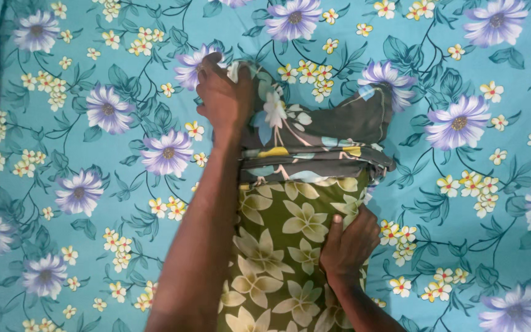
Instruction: The person places a pillowcase on a small pillow and then folds several larger pillowcases by hand on a bed and a small table.
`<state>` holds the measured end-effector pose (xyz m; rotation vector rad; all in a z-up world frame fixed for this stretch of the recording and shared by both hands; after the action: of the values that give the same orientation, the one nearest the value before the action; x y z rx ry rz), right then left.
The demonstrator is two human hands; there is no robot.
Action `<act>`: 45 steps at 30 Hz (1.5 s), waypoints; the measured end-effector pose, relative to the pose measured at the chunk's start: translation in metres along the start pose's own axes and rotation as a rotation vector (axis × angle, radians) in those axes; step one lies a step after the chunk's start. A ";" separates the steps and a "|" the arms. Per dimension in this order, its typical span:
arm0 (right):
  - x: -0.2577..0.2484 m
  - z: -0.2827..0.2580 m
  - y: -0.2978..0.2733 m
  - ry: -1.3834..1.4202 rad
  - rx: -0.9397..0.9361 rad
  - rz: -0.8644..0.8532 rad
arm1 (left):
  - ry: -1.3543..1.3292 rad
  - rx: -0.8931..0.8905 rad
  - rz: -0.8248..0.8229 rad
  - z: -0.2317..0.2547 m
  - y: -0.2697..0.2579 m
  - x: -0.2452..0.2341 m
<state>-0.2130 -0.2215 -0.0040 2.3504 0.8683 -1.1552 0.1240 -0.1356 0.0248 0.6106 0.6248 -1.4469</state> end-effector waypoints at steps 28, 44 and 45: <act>0.000 0.067 0.057 1.104 0.717 -0.167 | 0.340 0.410 0.071 0.032 -0.254 -0.022; 0.028 0.027 0.263 0.949 0.518 -0.553 | 0.429 0.568 0.180 0.027 -0.258 -0.010; 0.036 0.030 0.272 1.038 0.531 -0.528 | 0.437 0.566 0.174 0.028 -0.258 -0.010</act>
<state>-0.0300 -0.4258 -0.0332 3.3234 1.7551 -0.1900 -0.1335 -0.1574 0.0498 1.4174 0.4745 -1.3311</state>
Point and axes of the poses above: each hand's wrist, its own y-axis towards the middle knuckle, its own x-axis out of the palm, z = x × y, the point moved 3 cm from there along y, towards the middle knuckle, and after that the axes turned 3 degrees about -z, right-handed, at the moved point
